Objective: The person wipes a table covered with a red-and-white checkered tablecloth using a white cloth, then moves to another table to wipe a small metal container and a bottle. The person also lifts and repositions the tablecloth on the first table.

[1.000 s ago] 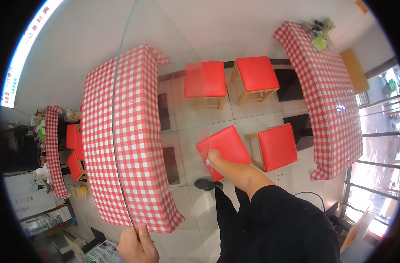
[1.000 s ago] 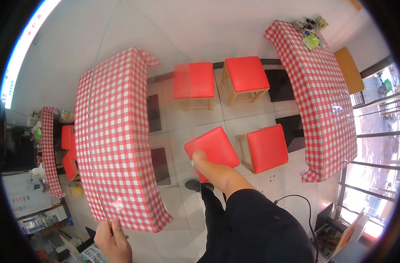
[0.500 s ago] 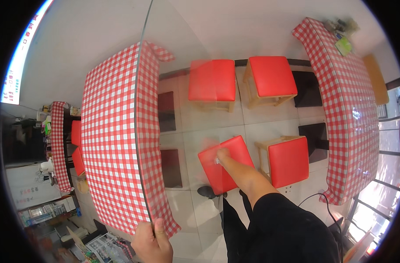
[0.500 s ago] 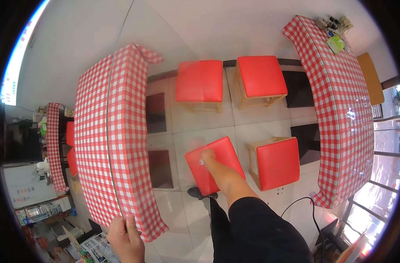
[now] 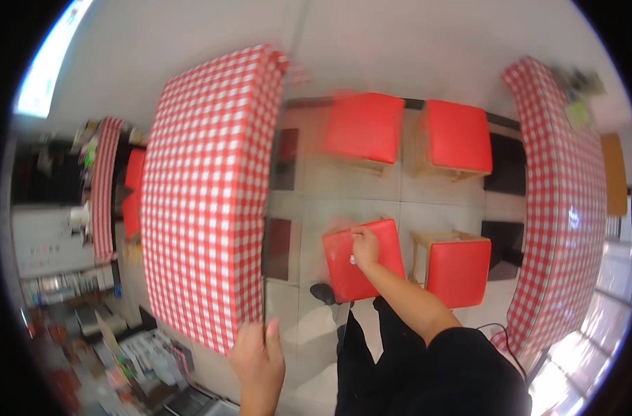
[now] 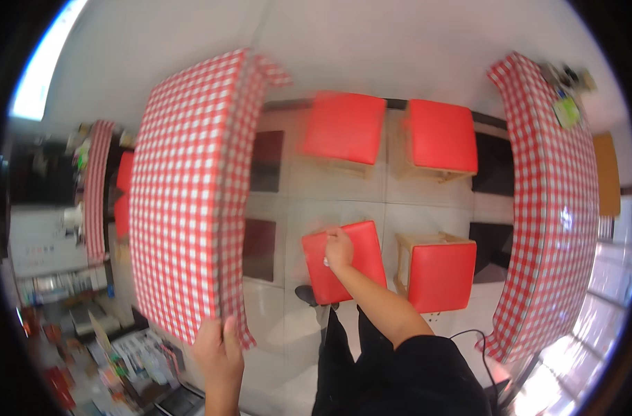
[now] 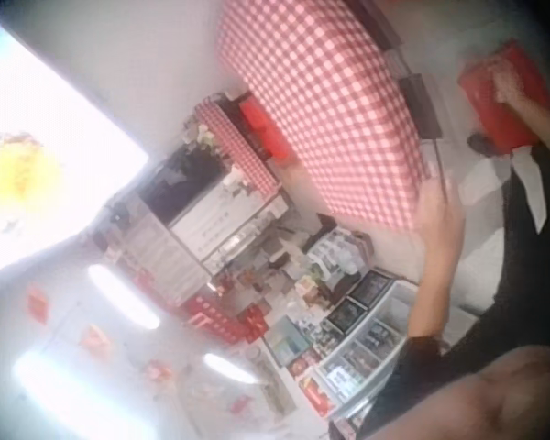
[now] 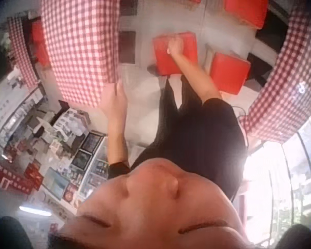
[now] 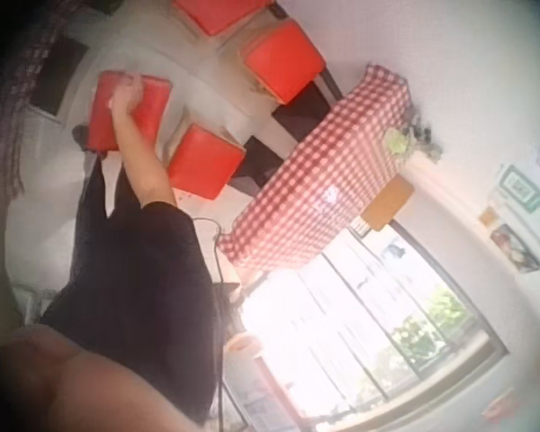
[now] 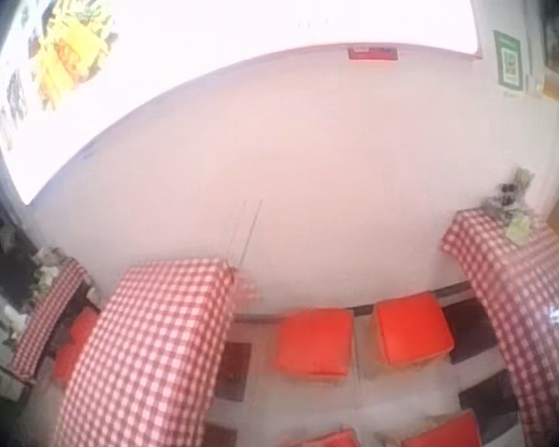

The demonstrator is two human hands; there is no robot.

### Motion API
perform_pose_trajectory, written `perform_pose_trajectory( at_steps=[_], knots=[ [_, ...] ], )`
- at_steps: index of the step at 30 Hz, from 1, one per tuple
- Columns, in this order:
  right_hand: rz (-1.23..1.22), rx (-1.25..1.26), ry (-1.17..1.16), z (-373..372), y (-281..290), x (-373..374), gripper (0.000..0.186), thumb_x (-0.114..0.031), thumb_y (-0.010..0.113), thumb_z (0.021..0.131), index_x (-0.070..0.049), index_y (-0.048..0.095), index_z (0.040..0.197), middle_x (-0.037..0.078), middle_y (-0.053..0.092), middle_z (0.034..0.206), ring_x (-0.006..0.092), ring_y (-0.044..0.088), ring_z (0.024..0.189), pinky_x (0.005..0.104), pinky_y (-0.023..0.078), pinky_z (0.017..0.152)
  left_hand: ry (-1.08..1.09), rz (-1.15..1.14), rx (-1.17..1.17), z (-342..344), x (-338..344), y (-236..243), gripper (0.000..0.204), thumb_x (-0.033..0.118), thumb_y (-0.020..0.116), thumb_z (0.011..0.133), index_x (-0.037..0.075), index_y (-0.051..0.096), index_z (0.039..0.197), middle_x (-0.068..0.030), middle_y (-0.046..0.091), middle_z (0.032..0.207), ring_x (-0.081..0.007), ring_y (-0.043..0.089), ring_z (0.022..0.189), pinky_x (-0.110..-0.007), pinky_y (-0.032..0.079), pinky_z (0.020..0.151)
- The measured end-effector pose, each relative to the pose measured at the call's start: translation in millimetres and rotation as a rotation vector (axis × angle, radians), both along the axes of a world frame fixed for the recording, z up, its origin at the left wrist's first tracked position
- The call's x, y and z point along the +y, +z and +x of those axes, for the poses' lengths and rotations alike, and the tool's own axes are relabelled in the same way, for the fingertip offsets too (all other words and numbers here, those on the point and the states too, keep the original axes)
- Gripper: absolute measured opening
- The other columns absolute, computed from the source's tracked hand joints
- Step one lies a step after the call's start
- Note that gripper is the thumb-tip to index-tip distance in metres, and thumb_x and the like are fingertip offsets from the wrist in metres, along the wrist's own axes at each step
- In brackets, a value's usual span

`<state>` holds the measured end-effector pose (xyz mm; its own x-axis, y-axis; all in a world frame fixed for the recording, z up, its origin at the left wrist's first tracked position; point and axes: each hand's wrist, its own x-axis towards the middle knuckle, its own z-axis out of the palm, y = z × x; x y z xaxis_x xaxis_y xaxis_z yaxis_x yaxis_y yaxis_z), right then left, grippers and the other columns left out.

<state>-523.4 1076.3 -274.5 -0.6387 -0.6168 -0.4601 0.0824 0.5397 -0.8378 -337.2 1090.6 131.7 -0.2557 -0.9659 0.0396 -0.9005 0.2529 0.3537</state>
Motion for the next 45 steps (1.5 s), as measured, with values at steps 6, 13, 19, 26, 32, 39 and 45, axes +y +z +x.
perform_pose_trajectory(
  at_steps=[6, 13, 19, 26, 32, 39, 45],
  knots=[
    [-0.356, -0.417, 0.226, 7, 271, 37, 0.018, -0.018, 0.067, 0.099, -0.005, 0.058, 0.09, -0.001, 0.051, 0.076, 0.0096, 0.05, 0.071, 0.0283, 0.044, 0.064, 0.003, -0.065, 0.067, 2, 1, 5, 0.031, 0.023, 0.076, 0.097, 0.006, 0.058, 0.078, -0.0106, 0.057, 0.073, -0.0315, 0.057, 0.061, -0.042, 0.044, 0.052],
    [-0.21, 0.001, 0.502, 84, 377, 40, 0.043, -0.031, 0.081, 0.093, -0.006, 0.046, 0.097, 0.002, 0.05, 0.082, 0.0114, 0.049, 0.076, 0.0295, 0.044, 0.064, 0.038, 0.069, 0.32, 36, 44, 1, 0.016, 0.022, 0.066, 0.098, 0.007, 0.062, 0.1, -0.0125, 0.065, 0.094, -0.0359, 0.068, 0.084, -0.048, 0.055, 0.069],
    [-0.104, 0.274, 0.481, 117, 381, 48, 0.054, -0.023, 0.067, 0.095, 0.005, 0.04, 0.134, 0.014, 0.061, 0.099, 0.0194, 0.058, 0.087, 0.0368, 0.05, 0.079, -0.013, 0.22, 0.705, 87, 83, -15, 0.05, 0.023, 0.067, 0.092, 0.004, 0.061, 0.138, -0.0199, 0.065, 0.12, -0.0395, 0.062, 0.115, -0.05, 0.051, 0.098],
    [0.005, 0.572, 0.651, 123, 374, 41, 0.031, -0.011, 0.049, 0.091, 0.004, 0.061, 0.115, 0.01, 0.062, 0.079, 0.02, 0.058, 0.061, 0.0359, 0.047, 0.055, 0.077, 0.155, 1.242, 172, 133, -48, 0.064, 0.03, 0.067, 0.098, -0.001, 0.047, 0.151, -0.0242, 0.05, 0.152, -0.0388, 0.054, 0.136, -0.048, 0.044, 0.113],
    [0.055, 0.68, 0.547, 46, 344, 48, 0.016, -0.01, 0.047, 0.092, -0.003, 0.059, 0.086, 0.004, 0.049, 0.057, 0.0173, 0.047, 0.044, 0.0348, 0.037, 0.042, 1.118, -0.168, 1.014, 443, 163, -186, 0.056, 0.031, 0.07, 0.098, -0.002, 0.051, 0.139, -0.0218, 0.055, 0.137, -0.0376, 0.056, 0.128, -0.048, 0.046, 0.108],
    [0.09, 0.722, 0.375, 74, 332, 41, 0.018, -0.017, 0.047, 0.098, -0.004, 0.058, 0.093, 0.005, 0.05, 0.056, 0.0197, 0.047, 0.041, 0.0359, 0.039, 0.04, 1.409, 0.542, 1.625, 597, 214, -371, 0.096, 0.075, 0.047, 0.099, 0.002, 0.039, 0.16, -0.0206, 0.055, 0.149, -0.033, 0.055, 0.133, -0.044, 0.04, 0.115],
    [0.148, 0.776, 0.381, -3, 322, 52, 0.024, -0.022, 0.051, 0.1, -0.003, 0.062, 0.091, 0.007, 0.053, 0.06, 0.0222, 0.053, 0.046, 0.0375, 0.044, 0.042, 1.108, 0.476, 2.045, 607, 181, -354, 0.093, 0.078, 0.042, 0.1, 0.007, 0.039, 0.161, -0.012, 0.056, 0.152, -0.0248, 0.057, 0.134, -0.043, 0.04, 0.116]
  ],
)
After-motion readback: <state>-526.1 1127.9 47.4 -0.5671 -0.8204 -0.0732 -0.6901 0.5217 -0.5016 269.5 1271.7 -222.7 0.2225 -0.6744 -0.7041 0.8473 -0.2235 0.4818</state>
